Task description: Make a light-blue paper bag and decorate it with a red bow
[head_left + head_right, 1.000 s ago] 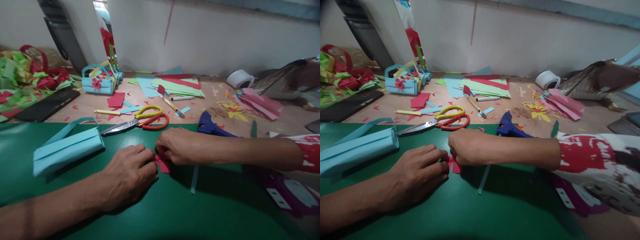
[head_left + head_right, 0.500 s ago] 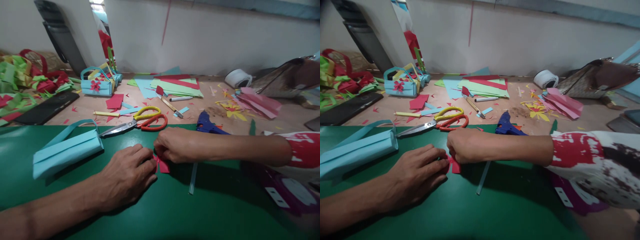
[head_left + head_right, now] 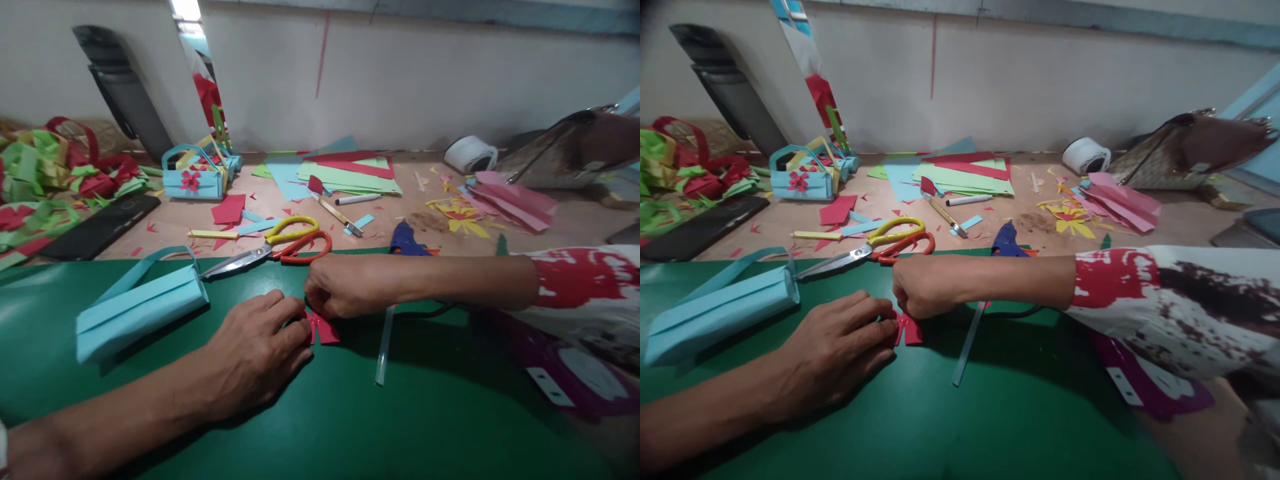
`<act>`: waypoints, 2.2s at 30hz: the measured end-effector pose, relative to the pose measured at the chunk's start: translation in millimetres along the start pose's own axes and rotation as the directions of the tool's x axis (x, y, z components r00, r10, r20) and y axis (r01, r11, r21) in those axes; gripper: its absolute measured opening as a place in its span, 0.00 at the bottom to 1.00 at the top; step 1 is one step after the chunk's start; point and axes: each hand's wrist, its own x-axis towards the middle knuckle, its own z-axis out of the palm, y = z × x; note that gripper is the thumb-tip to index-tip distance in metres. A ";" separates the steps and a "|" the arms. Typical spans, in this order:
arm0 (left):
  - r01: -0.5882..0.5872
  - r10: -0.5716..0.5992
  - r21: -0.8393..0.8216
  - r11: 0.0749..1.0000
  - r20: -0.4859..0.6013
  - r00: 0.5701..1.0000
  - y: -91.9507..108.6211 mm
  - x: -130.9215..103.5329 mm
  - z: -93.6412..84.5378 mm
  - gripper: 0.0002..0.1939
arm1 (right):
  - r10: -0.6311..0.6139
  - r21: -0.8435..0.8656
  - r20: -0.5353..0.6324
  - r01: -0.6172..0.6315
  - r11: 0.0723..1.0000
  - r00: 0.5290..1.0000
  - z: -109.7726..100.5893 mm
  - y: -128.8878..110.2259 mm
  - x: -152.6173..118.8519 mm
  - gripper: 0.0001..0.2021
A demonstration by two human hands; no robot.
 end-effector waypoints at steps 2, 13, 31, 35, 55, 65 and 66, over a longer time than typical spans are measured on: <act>0.002 -0.002 -0.008 1.000 0.001 1.000 0.1 -0.6 0.6 0.09 | 0.003 -0.003 0.003 -0.003 1.000 1.000 -0.4 -0.5 0.3 0.10; 0.067 -0.058 -0.109 0.992 0.088 0.994 0.8 1.6 -3.8 0.12 | 0.017 0.041 0.005 -0.017 0.999 1.000 -0.8 0.6 -1.9 0.12; 0.160 -0.132 -0.168 0.973 0.165 0.977 3.3 4.9 -10.0 0.13 | 0.110 0.052 -0.183 -0.102 0.993 0.977 5.9 8.7 -17.6 0.08; 0.148 -0.125 -0.165 0.975 0.140 0.982 1.5 4.7 -7.6 0.12 | 0.105 0.030 -0.230 -0.100 0.995 0.967 23.9 8.2 -34.9 0.02; 0.136 -0.121 -0.135 0.981 0.112 0.986 0.7 4.5 -6.8 0.12 | -0.008 0.172 -0.529 0.116 0.978 0.849 64.8 16.8 -30.2 0.05; 0.137 -0.122 -0.127 0.982 0.116 0.986 0.2 3.1 -4.3 0.12 | -0.003 0.306 -0.560 0.210 0.929 0.828 61.4 14.1 -22.9 0.06; 0.134 -0.120 -0.130 0.982 0.114 0.986 -0.1 3.3 -4.3 0.12 | 0.001 0.316 -0.561 0.214 0.924 0.828 61.5 13.5 -22.8 0.06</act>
